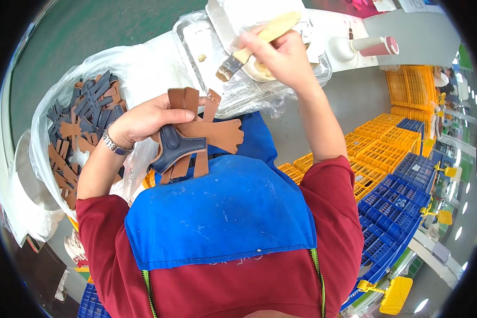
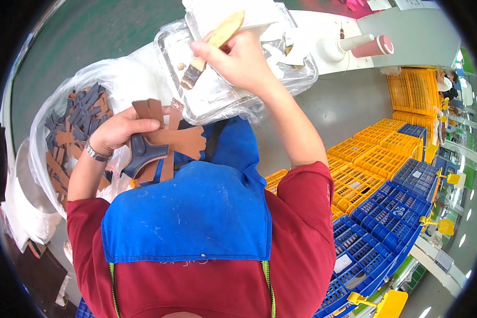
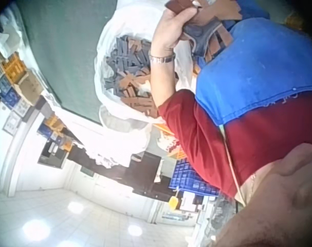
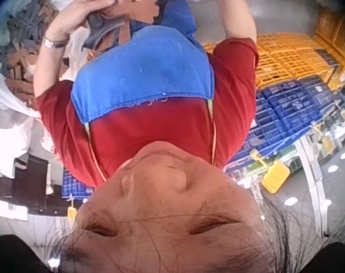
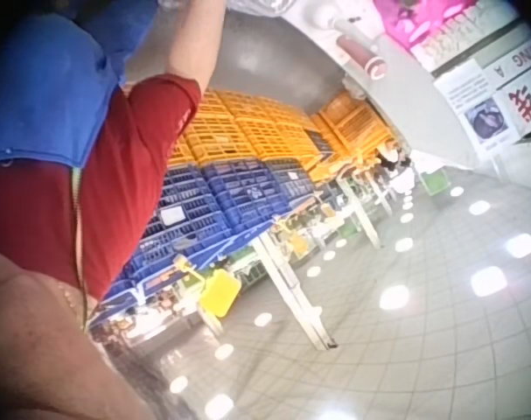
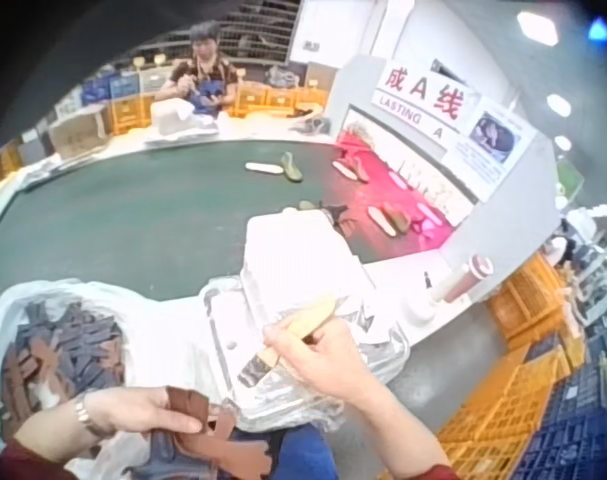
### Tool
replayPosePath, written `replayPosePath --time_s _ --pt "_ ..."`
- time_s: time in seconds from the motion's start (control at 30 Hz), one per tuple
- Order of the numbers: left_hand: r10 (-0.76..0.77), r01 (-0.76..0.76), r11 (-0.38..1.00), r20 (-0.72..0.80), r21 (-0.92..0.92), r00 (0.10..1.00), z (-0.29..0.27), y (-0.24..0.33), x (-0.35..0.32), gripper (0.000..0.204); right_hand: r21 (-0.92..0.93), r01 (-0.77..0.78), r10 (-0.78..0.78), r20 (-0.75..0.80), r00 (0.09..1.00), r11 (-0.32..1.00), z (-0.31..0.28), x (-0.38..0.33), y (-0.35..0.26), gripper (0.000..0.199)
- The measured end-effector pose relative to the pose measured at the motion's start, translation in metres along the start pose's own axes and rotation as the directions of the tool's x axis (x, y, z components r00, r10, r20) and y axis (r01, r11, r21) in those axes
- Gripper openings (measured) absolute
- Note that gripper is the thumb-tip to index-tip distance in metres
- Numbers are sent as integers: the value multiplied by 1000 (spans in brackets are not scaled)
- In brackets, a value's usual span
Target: The person takes shoe upper pieces from a bag, applies glue to them using a brush, and places the glued pieces onto a conveyor belt.
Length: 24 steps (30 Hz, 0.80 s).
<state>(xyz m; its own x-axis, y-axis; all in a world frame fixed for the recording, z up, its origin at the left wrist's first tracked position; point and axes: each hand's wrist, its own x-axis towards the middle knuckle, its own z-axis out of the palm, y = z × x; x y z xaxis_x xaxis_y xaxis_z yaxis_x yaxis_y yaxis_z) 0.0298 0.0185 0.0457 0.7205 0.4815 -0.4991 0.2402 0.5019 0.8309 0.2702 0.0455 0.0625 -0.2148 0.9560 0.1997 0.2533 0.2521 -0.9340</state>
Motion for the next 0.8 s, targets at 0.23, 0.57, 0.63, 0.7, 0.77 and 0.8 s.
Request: replayPosePath --time_s 0.23,0.57,0.63,0.7,0.77,0.8 --pt "-115 117 993 37 -36 993 -3 1 5 42 233 -20 13 29 999 972 11 4 -28 20" --pt "-206 208 978 125 -1 971 -7 -3 8 37 141 -13 -1 101 995 990 9 15 -37 18" --pt "-261 263 965 145 0 954 -6 -2 9 36 238 -37 -10 193 981 971 14 14 -45 23" --pt "-106 130 986 209 -104 972 3 5 8 35 69 11 -26 222 975 998 26 18 -36 23" --pt "-94 113 990 205 -83 974 2 7 8 35 -97 26 -3 236 972 995 30 23 -22 25" --pt "-79 94 993 196 -68 977 1 7 7 35 -95 29 -6 240 971 995 29 24 -22 25"
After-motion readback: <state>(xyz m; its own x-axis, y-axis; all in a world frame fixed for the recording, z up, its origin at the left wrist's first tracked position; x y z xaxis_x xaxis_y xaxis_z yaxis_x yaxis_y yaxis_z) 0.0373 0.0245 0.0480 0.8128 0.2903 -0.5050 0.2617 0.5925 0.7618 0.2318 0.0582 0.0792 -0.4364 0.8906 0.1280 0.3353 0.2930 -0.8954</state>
